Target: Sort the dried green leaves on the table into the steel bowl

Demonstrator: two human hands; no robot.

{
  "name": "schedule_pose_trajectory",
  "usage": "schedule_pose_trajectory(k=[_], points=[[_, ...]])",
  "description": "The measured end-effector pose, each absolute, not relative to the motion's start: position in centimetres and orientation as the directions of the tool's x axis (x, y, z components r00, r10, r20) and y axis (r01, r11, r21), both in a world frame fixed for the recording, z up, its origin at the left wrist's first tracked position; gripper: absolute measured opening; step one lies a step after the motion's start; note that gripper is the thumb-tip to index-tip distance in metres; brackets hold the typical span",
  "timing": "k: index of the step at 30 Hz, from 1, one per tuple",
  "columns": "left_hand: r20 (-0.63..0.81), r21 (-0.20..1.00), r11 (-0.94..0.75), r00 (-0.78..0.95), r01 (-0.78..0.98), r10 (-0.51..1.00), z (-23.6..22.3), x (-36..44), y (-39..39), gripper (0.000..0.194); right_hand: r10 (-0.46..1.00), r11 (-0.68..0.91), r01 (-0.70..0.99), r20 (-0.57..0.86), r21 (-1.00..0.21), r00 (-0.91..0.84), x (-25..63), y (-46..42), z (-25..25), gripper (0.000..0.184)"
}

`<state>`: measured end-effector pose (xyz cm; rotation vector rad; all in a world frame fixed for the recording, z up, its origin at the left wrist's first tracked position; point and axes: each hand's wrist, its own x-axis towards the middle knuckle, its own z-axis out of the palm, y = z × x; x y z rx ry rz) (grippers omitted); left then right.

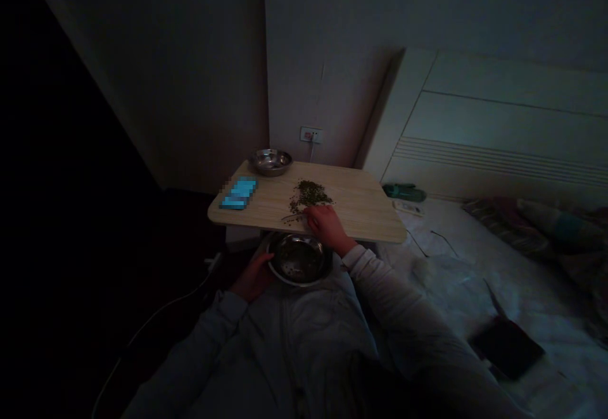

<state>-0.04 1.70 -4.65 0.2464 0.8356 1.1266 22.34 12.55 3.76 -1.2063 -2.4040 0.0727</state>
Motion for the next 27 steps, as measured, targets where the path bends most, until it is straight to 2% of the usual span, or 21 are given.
schedule_pose_trajectory(k=[3, 7, 12, 17, 27], points=[[-0.519, 0.586, 0.451, 0.115, -0.673, 0.847, -4.2, 0.2, 1.6, 0.018, 0.759, 0.635, 0.738, 0.365, -0.229, -0.54, 22.2, 12.4, 3.5, 0.035], [-0.505, 0.587, 0.444, 0.122, -0.678, 0.854, -3.8, 0.3, 1.5, 0.032, 0.722, 0.676, 0.703, 0.392, -0.221, -0.571, 22.4, 12.4, 2.8, 0.035], [-0.525, 0.586, 0.454, 0.112, -0.671, 0.844, -3.8, 0.2, 1.5, 0.022, 0.731, 0.663, 0.714, 0.399, -0.225, -0.553, 22.9, 12.0, 2.2, 0.03], [-0.509, 0.606, 0.435, 0.095, -0.666, 0.856, -3.6, 0.4, 1.5, 0.031, 0.736, 0.654, 0.726, 0.396, -0.212, -0.549, 23.4, 11.2, 2.1, 0.031], [-0.507, 0.625, 0.435, 0.087, -0.648, 0.857, -3.3, 0.7, 1.3, 0.023, 0.693, 0.698, 0.694, 0.413, -0.179, -0.591, 25.3, 10.3, 2.0, 0.03]])
